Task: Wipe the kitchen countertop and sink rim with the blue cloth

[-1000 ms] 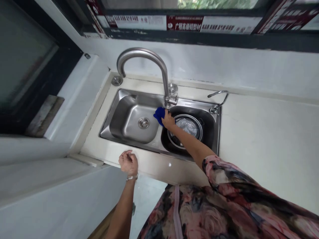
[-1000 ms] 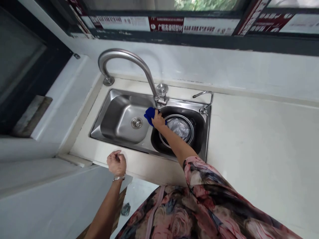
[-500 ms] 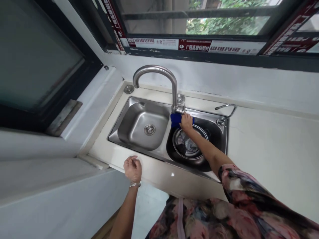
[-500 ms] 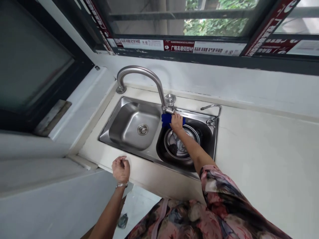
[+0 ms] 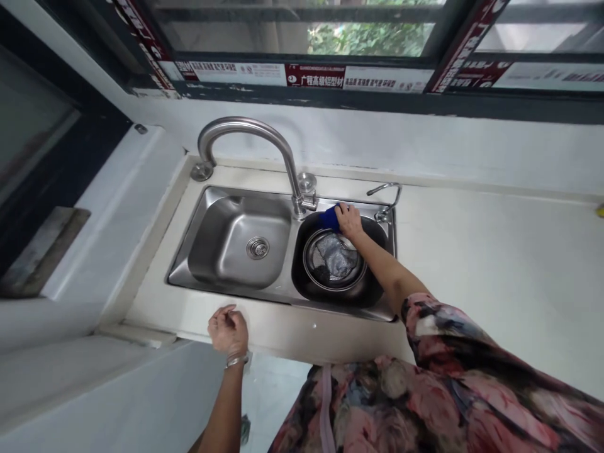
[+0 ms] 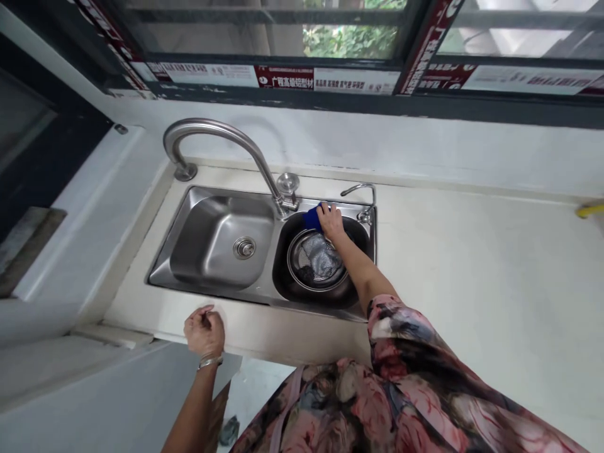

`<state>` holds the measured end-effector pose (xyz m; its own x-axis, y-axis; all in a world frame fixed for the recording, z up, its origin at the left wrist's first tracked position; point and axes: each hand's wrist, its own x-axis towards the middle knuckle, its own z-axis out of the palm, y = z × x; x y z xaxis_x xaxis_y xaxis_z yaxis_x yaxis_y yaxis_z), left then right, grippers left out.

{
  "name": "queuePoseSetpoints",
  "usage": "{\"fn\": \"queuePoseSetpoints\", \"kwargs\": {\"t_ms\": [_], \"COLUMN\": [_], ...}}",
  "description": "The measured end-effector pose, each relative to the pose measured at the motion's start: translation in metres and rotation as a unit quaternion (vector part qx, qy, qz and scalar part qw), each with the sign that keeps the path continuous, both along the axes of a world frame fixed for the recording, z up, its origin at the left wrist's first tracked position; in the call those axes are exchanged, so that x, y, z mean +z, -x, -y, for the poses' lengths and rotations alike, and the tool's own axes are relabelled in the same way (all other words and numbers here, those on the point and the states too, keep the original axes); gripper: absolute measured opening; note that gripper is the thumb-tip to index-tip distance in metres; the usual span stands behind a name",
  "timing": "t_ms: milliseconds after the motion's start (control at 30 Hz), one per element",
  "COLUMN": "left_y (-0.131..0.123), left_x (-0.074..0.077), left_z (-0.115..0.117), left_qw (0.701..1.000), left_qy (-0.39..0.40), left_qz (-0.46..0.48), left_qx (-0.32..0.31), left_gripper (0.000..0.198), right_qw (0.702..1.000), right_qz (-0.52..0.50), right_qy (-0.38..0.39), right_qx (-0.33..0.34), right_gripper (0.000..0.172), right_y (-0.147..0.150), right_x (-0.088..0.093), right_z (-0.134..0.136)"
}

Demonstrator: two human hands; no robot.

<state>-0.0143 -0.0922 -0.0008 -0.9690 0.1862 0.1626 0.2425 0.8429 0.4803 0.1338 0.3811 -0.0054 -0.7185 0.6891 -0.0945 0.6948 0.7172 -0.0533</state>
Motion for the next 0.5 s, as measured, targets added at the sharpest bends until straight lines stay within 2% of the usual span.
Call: {"fn": "queuePoseSetpoints", "kwargs": {"t_ms": [133,267,500], "left_y": [0.000,0.000,0.000], "left_x": [0.000,0.002,0.007], "left_z": [-0.003,-0.005,-0.008], "left_qw": [1.000,0.999,0.999], "left_qy": [-0.015,-0.022,-0.042], "left_qz": [-0.020,-0.022,-0.006], "left_qx": [-0.017,-0.019,-0.023], "left_gripper": [0.022,0.022,0.021], "right_qw": [0.999,0.998,0.994], "right_qz": [0.028,0.041,0.095], "right_qy": [-0.008,0.012,0.053], "right_qx": [-0.018,0.034,0.030], "right_gripper": [0.052,0.051,0.061], "right_y": [-0.039,-0.074,-0.103], "right_x": [0.009,0.023,0.042], "right_z": [-0.005,-0.003,0.020]}}
